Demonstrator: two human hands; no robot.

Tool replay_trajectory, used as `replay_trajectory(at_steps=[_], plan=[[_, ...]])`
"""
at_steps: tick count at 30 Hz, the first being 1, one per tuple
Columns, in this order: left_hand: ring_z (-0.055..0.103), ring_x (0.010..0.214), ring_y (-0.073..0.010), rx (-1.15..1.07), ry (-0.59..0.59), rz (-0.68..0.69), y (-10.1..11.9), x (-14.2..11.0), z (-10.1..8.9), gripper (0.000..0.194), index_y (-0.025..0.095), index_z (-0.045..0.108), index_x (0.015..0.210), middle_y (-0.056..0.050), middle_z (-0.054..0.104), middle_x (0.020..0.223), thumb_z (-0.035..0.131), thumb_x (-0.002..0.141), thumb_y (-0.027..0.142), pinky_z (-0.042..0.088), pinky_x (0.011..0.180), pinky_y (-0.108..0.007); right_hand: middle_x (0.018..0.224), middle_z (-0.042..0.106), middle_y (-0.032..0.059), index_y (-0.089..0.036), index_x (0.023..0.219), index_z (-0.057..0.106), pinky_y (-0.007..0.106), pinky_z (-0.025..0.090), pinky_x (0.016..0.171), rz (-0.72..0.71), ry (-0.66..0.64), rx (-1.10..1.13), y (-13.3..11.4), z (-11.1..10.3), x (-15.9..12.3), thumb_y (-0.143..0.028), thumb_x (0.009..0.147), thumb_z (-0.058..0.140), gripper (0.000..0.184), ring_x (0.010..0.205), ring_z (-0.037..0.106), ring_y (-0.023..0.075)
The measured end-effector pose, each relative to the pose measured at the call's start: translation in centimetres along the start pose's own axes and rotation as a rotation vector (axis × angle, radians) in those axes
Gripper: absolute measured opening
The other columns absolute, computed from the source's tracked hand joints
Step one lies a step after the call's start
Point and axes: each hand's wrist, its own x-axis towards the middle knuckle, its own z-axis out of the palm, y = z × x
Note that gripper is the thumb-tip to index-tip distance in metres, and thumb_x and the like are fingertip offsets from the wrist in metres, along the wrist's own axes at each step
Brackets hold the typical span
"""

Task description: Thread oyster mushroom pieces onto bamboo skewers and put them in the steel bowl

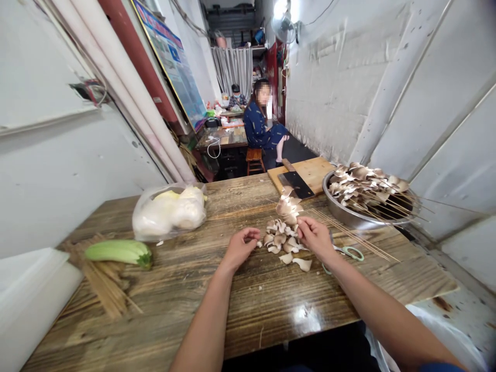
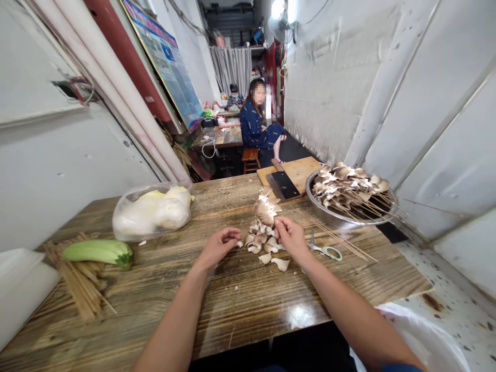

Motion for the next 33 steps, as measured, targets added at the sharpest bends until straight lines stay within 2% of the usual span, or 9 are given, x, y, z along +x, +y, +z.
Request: replay_trajectory(at_steps=[6, 8, 11, 13, 18, 23, 27, 30, 33], plan=[[0.054, 0.095, -0.0234, 0.052, 0.072, 0.166, 0.5, 0.0, 1.5, 0.023, 0.023, 0.069, 0.078, -0.006, 0.066, 0.090, 0.070, 0.057, 0.016, 0.035, 0.090, -0.035, 0.044, 0.041, -0.0060, -0.019, 0.071, 0.052, 0.021, 0.026, 0.040, -0.004, -0.023, -0.002, 0.1, 0.0, 0.1, -0.049, 0.081, 0.047, 0.033, 0.038, 0.033, 0.0081], [0.054, 0.095, -0.0250, 0.102, 0.086, 0.133, 0.1, 0.1, 2.2, 0.026, 0.024, 0.069, 0.080, -0.007, 0.066, 0.086, 0.072, 0.055, 0.016, 0.035, 0.089, -0.037, 0.045, 0.042, -0.0057, -0.019, 0.069, 0.052, 0.021, 0.027, 0.041, -0.016, -0.037, -0.003, 0.3, 0.0, 0.1, -0.049, 0.082, 0.046, 0.033, 0.039, 0.034, 0.0082], [0.055, 0.092, -0.0247, 0.172, 0.100, 0.085, -0.6, 0.3, 2.6, 0.019, 0.023, 0.068, 0.075, -0.007, 0.066, 0.081, 0.071, 0.057, 0.017, 0.036, 0.085, -0.037, 0.047, 0.043, -0.0049, -0.019, 0.065, 0.050, 0.021, 0.027, 0.041, -0.036, -0.089, -0.041, 0.7, 0.1, 0.0, -0.047, 0.084, 0.045, 0.035, 0.040, 0.034, 0.0077], [0.056, 0.089, -0.0231, 0.176, 0.078, 0.079, -1.0, 0.3, 2.5, 0.015, 0.022, 0.067, 0.073, -0.006, 0.066, 0.079, 0.070, 0.058, 0.019, 0.037, 0.084, -0.035, 0.048, 0.044, -0.0045, -0.018, 0.062, 0.049, 0.020, 0.027, 0.042, -0.047, -0.128, -0.074, 1.0, 0.2, -0.1, -0.046, 0.085, 0.043, 0.036, 0.041, 0.035, 0.0073], [0.058, 0.079, -0.0194, 0.216, -0.025, 0.092, -1.1, 0.4, 2.2, 0.027, 0.022, 0.068, 0.087, -0.004, 0.066, 0.079, 0.069, 0.061, 0.023, 0.040, 0.080, -0.033, 0.050, 0.045, -0.0039, -0.018, 0.061, 0.050, 0.020, 0.031, 0.045, -0.099, -0.167, -0.092, 1.3, 0.4, -0.2, -0.042, 0.086, 0.043, 0.035, 0.045, 0.038, 0.0079], [0.058, 0.074, -0.0185, 0.206, -0.108, 0.126, -0.3, 0.2, 2.2, 0.009, 0.019, 0.068, 0.070, -0.004, 0.067, 0.075, 0.066, 0.064, 0.026, 0.041, 0.076, -0.030, 0.050, 0.044, -0.0045, -0.017, 0.065, 0.053, 0.020, 0.027, 0.041, -0.020, -0.230, -0.012, 0.9, 0.4, -0.3, -0.046, 0.084, 0.045, 0.036, 0.042, 0.035, 0.0062], [0.057, 0.071, -0.0158, 0.012, -0.093, 0.082, 0.4, 0.0, 1.6, 0.012, 0.017, 0.066, 0.072, -0.004, 0.066, 0.075, 0.068, 0.064, 0.027, 0.042, 0.072, -0.027, 0.048, 0.043, -0.0069, -0.016, 0.076, 0.054, 0.018, 0.018, 0.035, 0.099, -0.324, 0.124, 0.3, 0.5, -0.5, -0.050, 0.081, 0.050, 0.034, 0.035, 0.029, 0.0034], [0.056, 0.068, -0.0117, -0.299, 0.023, 0.004, 0.8, 0.1, 0.9, 0.020, 0.016, 0.064, 0.076, -0.001, 0.064, 0.073, 0.072, 0.062, 0.028, 0.042, 0.069, -0.024, 0.048, 0.044, -0.0077, -0.016, 0.082, 0.053, 0.016, 0.014, 0.033, 0.166, -0.427, 0.197, -0.1, 0.4, -0.8, -0.050, 0.079, 0.053, 0.034, 0.032, 0.025, 0.0016], [0.057, 0.071, -0.0104, -0.609, 0.066, -0.073, 1.4, 0.0, 0.3, 0.028, 0.015, 0.064, 0.085, -0.002, 0.065, 0.079, 0.073, 0.062, 0.027, 0.044, 0.073, -0.025, 0.048, 0.044, -0.0070, -0.015, 0.075, 0.052, 0.016, 0.014, 0.033, 0.172, -0.527, 0.190, -0.3, 0.3, -0.9, -0.049, 0.081, 0.052, 0.034, 0.033, 0.026, 0.0011]])
